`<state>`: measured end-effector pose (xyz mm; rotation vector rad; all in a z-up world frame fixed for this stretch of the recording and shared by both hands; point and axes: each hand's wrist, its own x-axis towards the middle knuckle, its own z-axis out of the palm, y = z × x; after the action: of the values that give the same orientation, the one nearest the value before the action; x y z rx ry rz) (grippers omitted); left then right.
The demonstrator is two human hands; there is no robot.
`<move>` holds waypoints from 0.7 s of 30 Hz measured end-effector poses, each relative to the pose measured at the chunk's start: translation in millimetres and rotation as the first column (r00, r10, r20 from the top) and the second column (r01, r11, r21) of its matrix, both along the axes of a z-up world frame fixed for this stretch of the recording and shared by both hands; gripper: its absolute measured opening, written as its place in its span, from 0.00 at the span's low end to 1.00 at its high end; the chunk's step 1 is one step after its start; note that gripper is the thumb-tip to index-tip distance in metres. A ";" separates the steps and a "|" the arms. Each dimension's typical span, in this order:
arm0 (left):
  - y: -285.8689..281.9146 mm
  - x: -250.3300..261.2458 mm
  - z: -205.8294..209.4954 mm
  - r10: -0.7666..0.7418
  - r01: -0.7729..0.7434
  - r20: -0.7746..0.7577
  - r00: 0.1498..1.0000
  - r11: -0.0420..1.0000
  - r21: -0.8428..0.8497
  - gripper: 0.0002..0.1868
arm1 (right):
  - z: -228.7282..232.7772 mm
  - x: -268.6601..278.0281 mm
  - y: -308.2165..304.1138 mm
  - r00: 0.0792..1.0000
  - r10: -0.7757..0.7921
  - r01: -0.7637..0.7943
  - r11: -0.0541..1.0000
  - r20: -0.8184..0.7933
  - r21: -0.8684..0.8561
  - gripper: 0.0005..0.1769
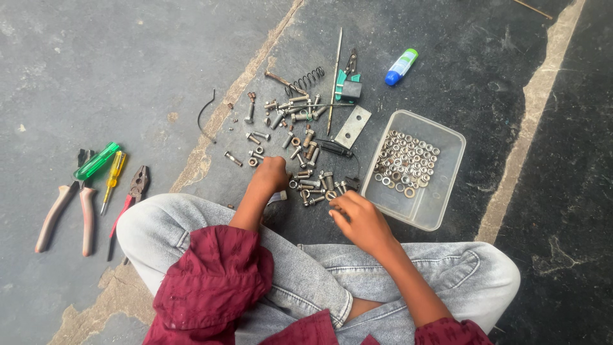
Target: The person picks up bolts and nuts from a pile on the floor and places them into a transparent plastic container.
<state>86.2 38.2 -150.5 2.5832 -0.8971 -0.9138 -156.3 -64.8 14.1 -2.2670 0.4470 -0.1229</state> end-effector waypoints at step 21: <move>3.4 -2.7 38.7 -0.067 0.036 0.124 0.990 0.970 0.239 0.17 | -36.8 -3.0 4.4 0.982 0.067 -0.070 0.997 -0.177 -0.014 0.11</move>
<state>83.4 41.6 -111.9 2.8638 -0.9451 -0.9246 -159.3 -60.5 -22.7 -2.3200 0.4612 0.1101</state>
